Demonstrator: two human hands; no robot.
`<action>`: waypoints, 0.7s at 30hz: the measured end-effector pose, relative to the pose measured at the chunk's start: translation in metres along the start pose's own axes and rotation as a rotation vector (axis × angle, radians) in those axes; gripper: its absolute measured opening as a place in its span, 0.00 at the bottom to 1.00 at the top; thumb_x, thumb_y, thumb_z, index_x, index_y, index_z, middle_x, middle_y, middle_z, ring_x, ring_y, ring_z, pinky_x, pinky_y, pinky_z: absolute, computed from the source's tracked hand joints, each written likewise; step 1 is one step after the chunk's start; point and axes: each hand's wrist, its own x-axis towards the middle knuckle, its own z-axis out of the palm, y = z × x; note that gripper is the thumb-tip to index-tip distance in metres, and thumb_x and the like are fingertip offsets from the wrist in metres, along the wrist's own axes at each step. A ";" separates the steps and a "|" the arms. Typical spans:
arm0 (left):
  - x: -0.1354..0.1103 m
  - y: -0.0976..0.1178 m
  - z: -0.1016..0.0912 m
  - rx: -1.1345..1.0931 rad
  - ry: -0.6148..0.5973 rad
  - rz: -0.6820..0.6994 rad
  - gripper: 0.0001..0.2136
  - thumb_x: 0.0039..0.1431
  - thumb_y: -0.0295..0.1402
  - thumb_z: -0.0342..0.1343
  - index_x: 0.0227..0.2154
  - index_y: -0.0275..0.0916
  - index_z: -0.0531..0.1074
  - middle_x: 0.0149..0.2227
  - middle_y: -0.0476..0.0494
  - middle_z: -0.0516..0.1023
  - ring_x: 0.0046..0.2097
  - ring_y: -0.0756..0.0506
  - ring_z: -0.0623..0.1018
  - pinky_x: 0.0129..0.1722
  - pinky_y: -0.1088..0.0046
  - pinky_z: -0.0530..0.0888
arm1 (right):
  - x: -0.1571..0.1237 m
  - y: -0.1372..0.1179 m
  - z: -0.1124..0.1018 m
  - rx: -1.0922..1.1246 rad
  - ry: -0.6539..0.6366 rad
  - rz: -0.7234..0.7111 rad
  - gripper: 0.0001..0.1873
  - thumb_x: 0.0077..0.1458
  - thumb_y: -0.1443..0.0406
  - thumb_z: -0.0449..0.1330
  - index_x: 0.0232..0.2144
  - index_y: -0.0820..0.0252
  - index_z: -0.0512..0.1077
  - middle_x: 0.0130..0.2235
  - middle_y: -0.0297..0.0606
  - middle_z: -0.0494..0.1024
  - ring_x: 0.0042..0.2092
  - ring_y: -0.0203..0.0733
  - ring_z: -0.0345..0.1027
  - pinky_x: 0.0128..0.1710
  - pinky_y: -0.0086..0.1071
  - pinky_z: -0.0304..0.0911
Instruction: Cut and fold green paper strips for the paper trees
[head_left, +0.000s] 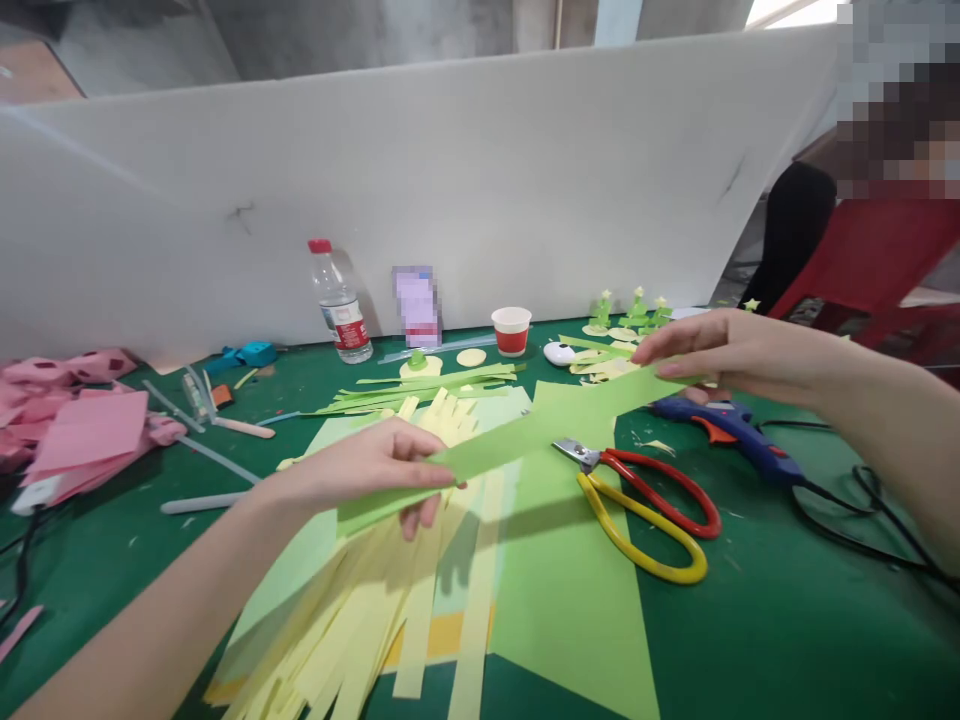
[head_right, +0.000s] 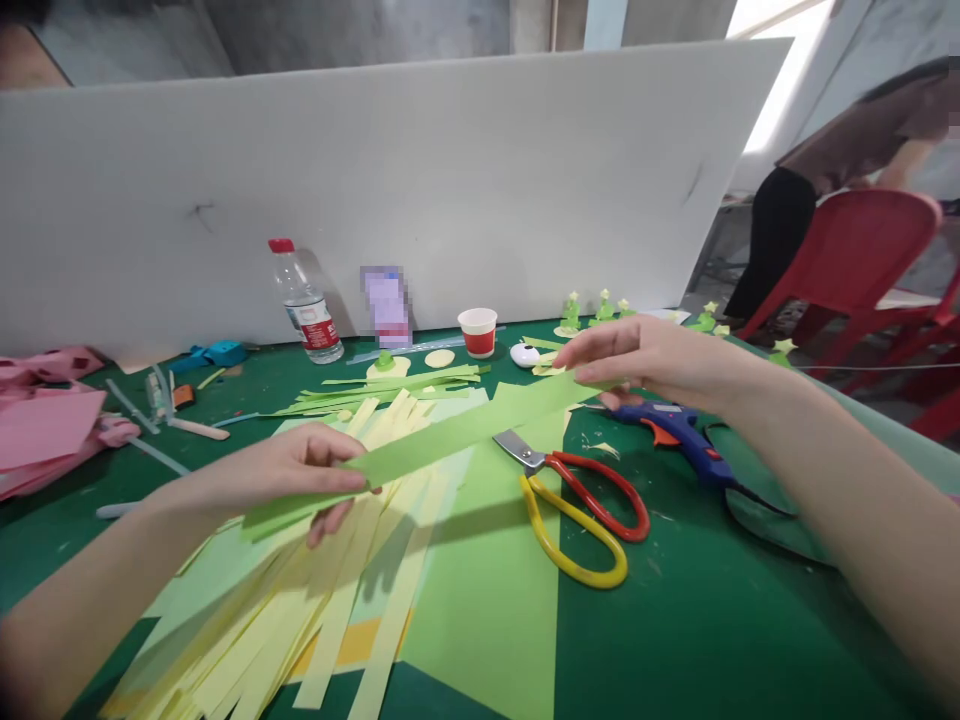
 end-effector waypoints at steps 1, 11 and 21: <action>-0.005 0.001 -0.006 -0.059 0.044 0.079 0.08 0.50 0.31 0.59 0.20 0.33 0.73 0.18 0.47 0.76 0.17 0.52 0.72 0.19 0.80 0.69 | -0.001 0.000 0.001 0.008 -0.008 -0.008 0.07 0.35 0.66 0.66 0.24 0.59 0.75 0.24 0.32 0.72 0.18 0.27 0.58 0.16 0.25 0.50; 0.018 -0.010 0.017 -0.551 0.430 0.364 0.07 0.58 0.27 0.49 0.36 0.35 0.71 0.30 0.46 0.78 0.25 0.52 0.76 0.25 0.80 0.72 | -0.020 0.005 0.081 0.335 0.048 -0.013 0.11 0.49 0.64 0.59 0.36 0.60 0.73 0.35 0.38 0.76 0.32 0.34 0.69 0.35 0.31 0.68; 0.047 -0.047 0.065 -0.549 0.154 0.025 0.17 0.62 0.36 0.35 0.31 0.33 0.66 0.24 0.44 0.71 0.28 0.46 0.75 0.28 0.69 0.72 | -0.029 0.031 0.118 0.342 -0.369 0.298 0.19 0.57 0.64 0.49 0.51 0.64 0.60 0.42 0.44 0.72 0.38 0.37 0.70 0.42 0.36 0.63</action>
